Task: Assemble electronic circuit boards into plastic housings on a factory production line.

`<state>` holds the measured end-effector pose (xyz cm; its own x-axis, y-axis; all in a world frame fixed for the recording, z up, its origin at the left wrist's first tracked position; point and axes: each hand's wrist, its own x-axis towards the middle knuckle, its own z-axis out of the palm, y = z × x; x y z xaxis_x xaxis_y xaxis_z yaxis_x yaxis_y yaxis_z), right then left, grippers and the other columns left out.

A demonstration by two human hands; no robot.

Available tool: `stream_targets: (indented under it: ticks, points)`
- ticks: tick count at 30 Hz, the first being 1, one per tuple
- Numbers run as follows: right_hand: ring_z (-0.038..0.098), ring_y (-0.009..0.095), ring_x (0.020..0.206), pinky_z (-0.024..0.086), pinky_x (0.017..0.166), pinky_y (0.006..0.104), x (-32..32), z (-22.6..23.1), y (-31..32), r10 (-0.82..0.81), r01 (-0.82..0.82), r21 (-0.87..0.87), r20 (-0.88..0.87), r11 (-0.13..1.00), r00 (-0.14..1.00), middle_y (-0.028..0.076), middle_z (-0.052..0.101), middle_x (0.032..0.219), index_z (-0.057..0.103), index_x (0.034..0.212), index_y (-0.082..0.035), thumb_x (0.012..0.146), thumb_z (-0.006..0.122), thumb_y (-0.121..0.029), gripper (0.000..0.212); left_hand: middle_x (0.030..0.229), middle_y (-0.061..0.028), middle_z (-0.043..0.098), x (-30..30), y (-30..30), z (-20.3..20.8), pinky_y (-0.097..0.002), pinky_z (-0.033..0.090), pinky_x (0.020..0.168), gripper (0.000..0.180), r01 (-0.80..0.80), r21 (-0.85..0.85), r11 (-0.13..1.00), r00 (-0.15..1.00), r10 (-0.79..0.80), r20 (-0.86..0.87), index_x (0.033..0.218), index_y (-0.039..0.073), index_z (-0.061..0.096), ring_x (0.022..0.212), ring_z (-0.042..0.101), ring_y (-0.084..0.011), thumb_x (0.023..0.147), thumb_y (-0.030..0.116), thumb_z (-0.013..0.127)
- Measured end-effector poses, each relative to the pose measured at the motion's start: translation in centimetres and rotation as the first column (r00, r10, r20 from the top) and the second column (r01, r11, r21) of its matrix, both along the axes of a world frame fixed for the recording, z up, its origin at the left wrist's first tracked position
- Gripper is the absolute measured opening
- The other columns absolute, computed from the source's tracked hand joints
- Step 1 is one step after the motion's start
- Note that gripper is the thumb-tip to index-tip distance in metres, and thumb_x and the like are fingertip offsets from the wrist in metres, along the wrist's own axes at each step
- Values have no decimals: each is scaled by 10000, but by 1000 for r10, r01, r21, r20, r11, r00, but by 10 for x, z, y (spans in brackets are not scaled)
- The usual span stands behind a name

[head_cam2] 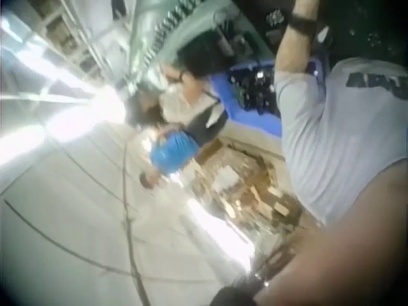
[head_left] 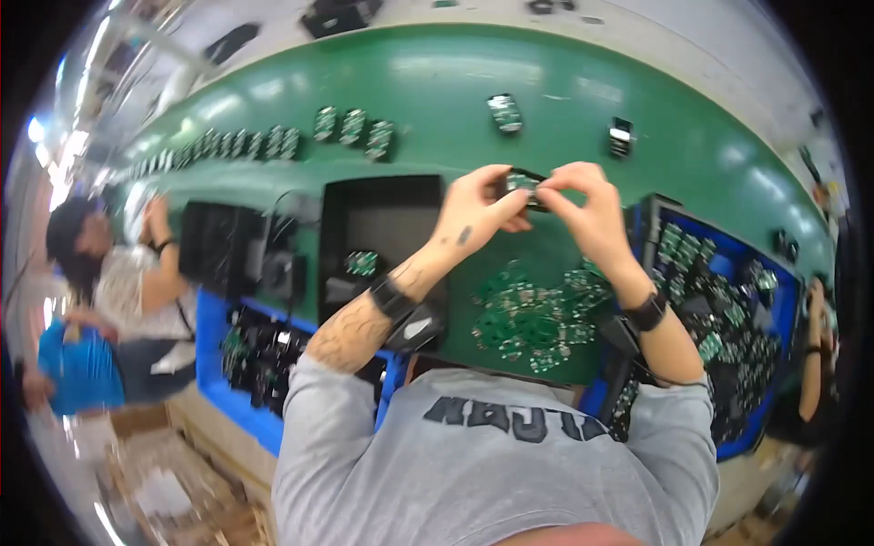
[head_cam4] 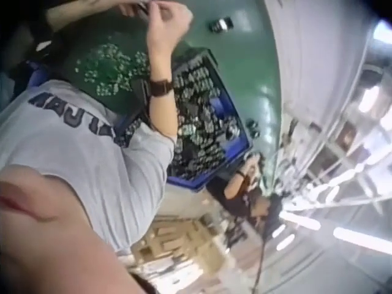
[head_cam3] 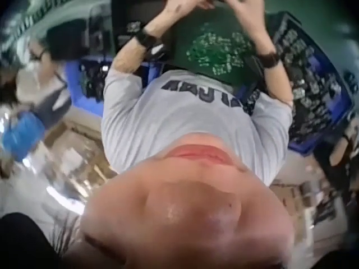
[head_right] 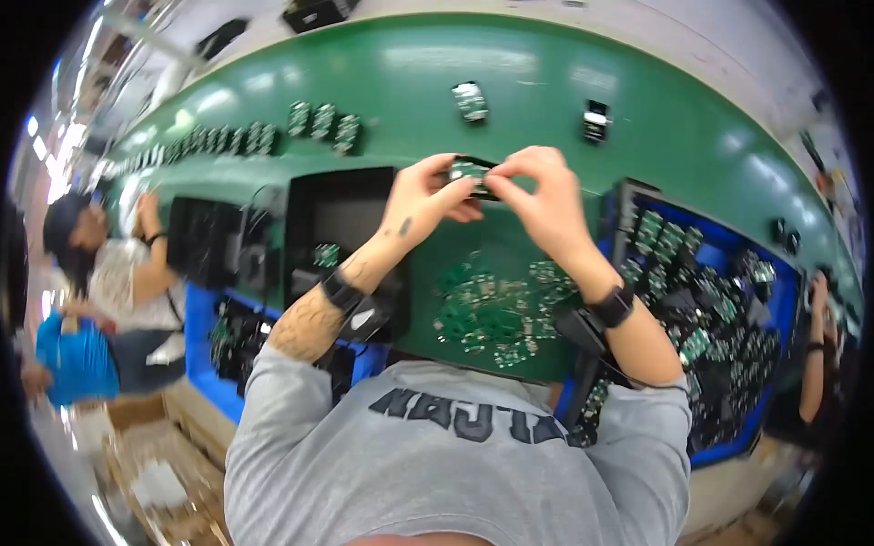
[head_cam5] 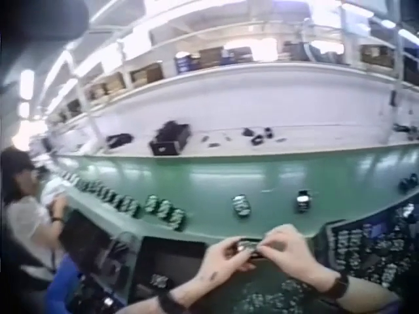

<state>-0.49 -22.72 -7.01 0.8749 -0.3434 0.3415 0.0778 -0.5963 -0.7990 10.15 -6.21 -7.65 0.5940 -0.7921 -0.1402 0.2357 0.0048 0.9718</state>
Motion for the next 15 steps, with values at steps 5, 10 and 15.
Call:
stream_targets:
  ticks: [5, 10, 15]
  points:
    - [607, 159, 876, 461, 840, 291, -5, -13, -11, -5, 121, 453, -250, 883, 968, 60, 652, 866, 726, 889, -34, 778, 731, -63, 115, 925, -99, 663, -7, -13, -13, -258, 566, 663, 392, -19, 6, 1000, 975, 17, 220, 1218, -52, 530, 783, 703, -163, 871, 80, 657]
    - [603, 150, 871, 479, 797, 263, -8, -9, -8, -14, 14, -8, 32, 1000, 999, 55, 635, 885, 717, 910, -6, 818, 711, -73, 114, 971, -104, 669, -7, -13, -9, -253, 565, 688, 393, -3, -50, 999, 987, 11, 159, 1231, -51, 520, 802, 701, -161, 887, 95, 643]
    - [607, 146, 869, 471, 818, 280, -7, -8, -6, -45, 32, 195, 62, 980, 997, 57, 637, 890, 726, 897, -16, 807, 713, -63, 103, 984, -105, 667, -7, -18, -6, -257, 569, 708, 401, -4, -63, 998, 989, 13, 150, 1244, -50, 513, 819, 702, -165, 891, 93, 641]
